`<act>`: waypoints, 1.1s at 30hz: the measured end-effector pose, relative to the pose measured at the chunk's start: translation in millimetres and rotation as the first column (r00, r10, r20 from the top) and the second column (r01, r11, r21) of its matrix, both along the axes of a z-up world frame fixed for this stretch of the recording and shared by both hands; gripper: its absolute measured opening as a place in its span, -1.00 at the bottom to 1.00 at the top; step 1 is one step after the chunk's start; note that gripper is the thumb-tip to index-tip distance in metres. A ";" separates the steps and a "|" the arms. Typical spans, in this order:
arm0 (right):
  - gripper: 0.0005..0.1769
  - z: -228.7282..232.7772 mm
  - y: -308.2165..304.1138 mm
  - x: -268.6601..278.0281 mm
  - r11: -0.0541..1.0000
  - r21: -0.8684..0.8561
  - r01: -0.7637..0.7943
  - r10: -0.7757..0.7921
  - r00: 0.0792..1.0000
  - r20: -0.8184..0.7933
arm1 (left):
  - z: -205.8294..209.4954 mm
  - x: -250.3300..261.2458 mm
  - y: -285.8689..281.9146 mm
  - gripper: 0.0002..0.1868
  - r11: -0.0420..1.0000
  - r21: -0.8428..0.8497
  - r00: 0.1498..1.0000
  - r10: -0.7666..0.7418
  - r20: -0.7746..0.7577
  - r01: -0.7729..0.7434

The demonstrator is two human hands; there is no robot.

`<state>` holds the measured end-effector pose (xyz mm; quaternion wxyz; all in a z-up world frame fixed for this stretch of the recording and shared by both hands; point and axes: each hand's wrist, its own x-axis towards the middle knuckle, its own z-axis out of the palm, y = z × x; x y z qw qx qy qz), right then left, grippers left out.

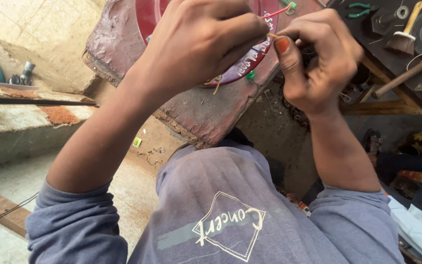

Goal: The person repairs a red circular electrical component by stripping wires, twisting them together, and securing connections with a screwdriver. They also use a hammer to tap a wall-mounted fixture and wrap connections with electrical tape.

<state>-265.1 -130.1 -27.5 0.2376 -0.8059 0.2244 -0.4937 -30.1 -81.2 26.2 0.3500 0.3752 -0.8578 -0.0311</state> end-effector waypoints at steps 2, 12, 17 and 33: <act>-0.80 -8.1 4.8 3.1 0.928 0.356 -0.107 0.050 0.985 0.166 | 1.5 -0.9 1.8 -0.88 1.000 -0.007 1.000 -0.003 0.008 0.003; -0.88 4.5 -15.4 -7.2 0.841 -0.540 0.035 -0.129 0.982 -0.137 | -3.2 1.5 -4.8 -0.86 1.000 -0.007 0.999 0.017 0.028 -0.017; -0.73 -1.5 -2.7 4.3 0.821 0.528 -0.215 0.038 0.945 0.325 | 0.5 -2.8 -1.4 -0.82 0.999 0.002 0.999 0.046 0.011 -0.046; -0.80 19.0 7.3 13.6 0.922 0.361 -0.139 0.072 0.978 0.194 | -13.8 28.0 54.0 -0.88 0.855 0.150 0.751 0.510 -0.418 -0.497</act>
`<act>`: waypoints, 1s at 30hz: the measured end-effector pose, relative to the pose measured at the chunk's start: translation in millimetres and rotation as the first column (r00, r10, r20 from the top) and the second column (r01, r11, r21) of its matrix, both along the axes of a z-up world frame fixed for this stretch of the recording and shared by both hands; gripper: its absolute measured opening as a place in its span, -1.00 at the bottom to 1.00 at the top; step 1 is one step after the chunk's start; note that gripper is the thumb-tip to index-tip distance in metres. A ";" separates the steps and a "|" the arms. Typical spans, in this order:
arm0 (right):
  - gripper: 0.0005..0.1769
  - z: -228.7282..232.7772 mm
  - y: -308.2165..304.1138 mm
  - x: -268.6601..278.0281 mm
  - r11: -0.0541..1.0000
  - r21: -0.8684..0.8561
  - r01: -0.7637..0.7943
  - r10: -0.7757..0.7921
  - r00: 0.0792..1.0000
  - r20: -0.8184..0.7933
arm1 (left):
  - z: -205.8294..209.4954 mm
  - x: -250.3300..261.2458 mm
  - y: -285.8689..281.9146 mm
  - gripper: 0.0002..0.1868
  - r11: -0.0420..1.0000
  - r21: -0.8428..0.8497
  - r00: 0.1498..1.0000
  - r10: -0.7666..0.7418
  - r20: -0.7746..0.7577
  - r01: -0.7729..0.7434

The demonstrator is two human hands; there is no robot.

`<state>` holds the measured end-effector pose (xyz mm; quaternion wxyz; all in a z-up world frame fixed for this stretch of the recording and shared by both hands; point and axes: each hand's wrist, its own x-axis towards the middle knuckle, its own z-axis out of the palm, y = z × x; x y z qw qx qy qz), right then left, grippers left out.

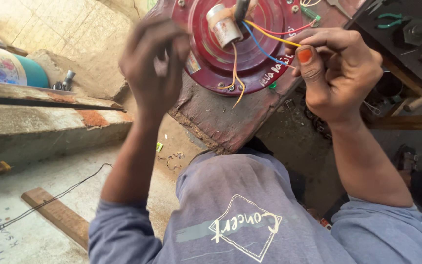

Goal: The person repairs a red circular electrical component by stripping wires, twisting them together, and securing connections with a screwdriver. They also use a hammer to tap a wall-mounted fixture and wrap connections with electrical tape.

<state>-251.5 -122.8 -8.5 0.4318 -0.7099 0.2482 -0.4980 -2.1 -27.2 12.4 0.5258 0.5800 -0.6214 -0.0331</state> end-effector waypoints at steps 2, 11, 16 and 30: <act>-0.80 -3.2 4.1 -1.5 0.990 0.134 -0.042 0.031 0.996 0.082 | -9.7 -10.4 16.8 -0.74 1.000 -0.012 0.995 -0.026 0.100 0.027; -0.85 8.1 14.6 2.0 0.917 0.269 -0.296 0.210 0.929 0.304 | -17.9 -46.5 24.1 -0.78 0.996 -0.043 0.991 -0.069 0.119 0.075; -0.84 4.3 16.5 1.0 0.947 0.157 -0.281 0.262 0.956 0.136 | 5.0 -39.5 -0.8 -0.79 0.984 -0.015 0.955 -0.171 0.243 0.180; -0.60 -2.1 -15.5 3.6 0.959 0.159 -0.234 0.204 0.961 0.188 | 6.6 -36.1 -24.1 -0.78 0.952 0.089 0.832 -0.300 0.467 0.293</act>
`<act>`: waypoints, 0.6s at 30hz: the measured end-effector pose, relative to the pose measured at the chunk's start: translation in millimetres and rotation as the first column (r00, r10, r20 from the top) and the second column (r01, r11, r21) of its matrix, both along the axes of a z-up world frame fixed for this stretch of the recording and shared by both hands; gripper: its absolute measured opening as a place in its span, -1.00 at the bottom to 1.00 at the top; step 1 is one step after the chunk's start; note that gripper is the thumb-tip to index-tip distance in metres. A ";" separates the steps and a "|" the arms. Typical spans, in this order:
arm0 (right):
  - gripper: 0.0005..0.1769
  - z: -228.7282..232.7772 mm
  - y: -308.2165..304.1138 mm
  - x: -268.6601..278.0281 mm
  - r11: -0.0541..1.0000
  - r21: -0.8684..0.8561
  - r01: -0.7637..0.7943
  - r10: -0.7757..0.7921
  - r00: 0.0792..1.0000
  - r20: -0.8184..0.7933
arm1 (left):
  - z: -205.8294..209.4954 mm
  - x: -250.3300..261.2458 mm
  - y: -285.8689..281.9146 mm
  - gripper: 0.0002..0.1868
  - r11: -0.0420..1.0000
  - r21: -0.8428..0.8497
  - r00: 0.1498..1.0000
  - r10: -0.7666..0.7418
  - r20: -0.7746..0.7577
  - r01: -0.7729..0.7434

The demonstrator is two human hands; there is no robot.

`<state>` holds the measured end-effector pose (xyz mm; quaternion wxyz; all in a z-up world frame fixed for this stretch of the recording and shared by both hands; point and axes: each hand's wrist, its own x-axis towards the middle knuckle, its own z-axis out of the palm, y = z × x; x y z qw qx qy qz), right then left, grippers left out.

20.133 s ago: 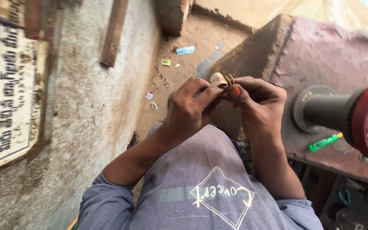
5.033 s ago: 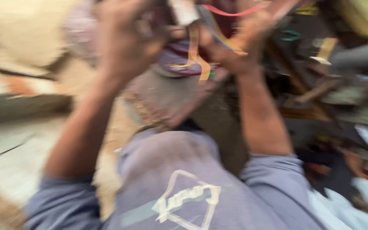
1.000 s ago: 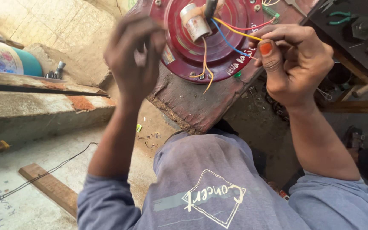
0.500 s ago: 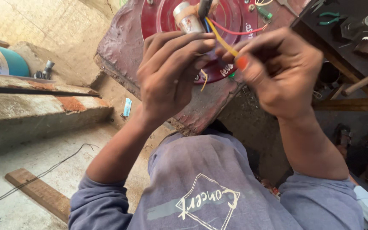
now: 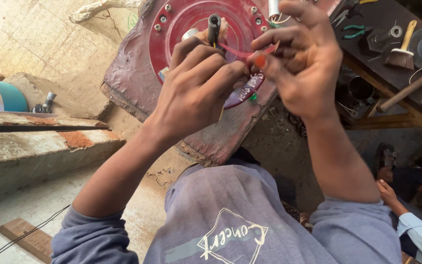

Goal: The person repairs a red circular electrical component by stripping wires, twisting them together, and securing connections with a screwdriver. They also use a hammer to tap a wall-mounted fixture and wrap connections with electrical tape.

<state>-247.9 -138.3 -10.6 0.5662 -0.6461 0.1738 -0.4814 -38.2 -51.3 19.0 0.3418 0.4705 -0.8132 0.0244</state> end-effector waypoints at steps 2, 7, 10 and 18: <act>-0.69 -0.7 -15.4 5.2 0.992 -0.129 -0.007 -0.001 0.998 -0.062 | 0.2 -2.7 -1.7 -0.79 1.000 0.028 1.000 -0.010 -0.024 0.010; -0.73 -6.1 -39.3 13.6 0.953 -0.261 0.150 -0.183 0.977 -0.106 | 8.1 -7.4 -12.2 -0.87 0.991 0.132 0.999 0.024 -0.022 -0.021; -0.62 -10.5 -23.9 -2.4 0.898 -0.330 0.292 -0.326 0.944 -0.053 | 11.9 -4.2 -18.5 -0.87 0.987 0.161 0.998 0.003 -0.060 0.006; -0.79 -25.0 12.4 -14.7 0.899 -0.429 0.090 -0.185 0.965 -0.185 | 16.2 4.0 -20.7 -0.90 0.982 0.146 0.990 -0.103 -0.098 0.117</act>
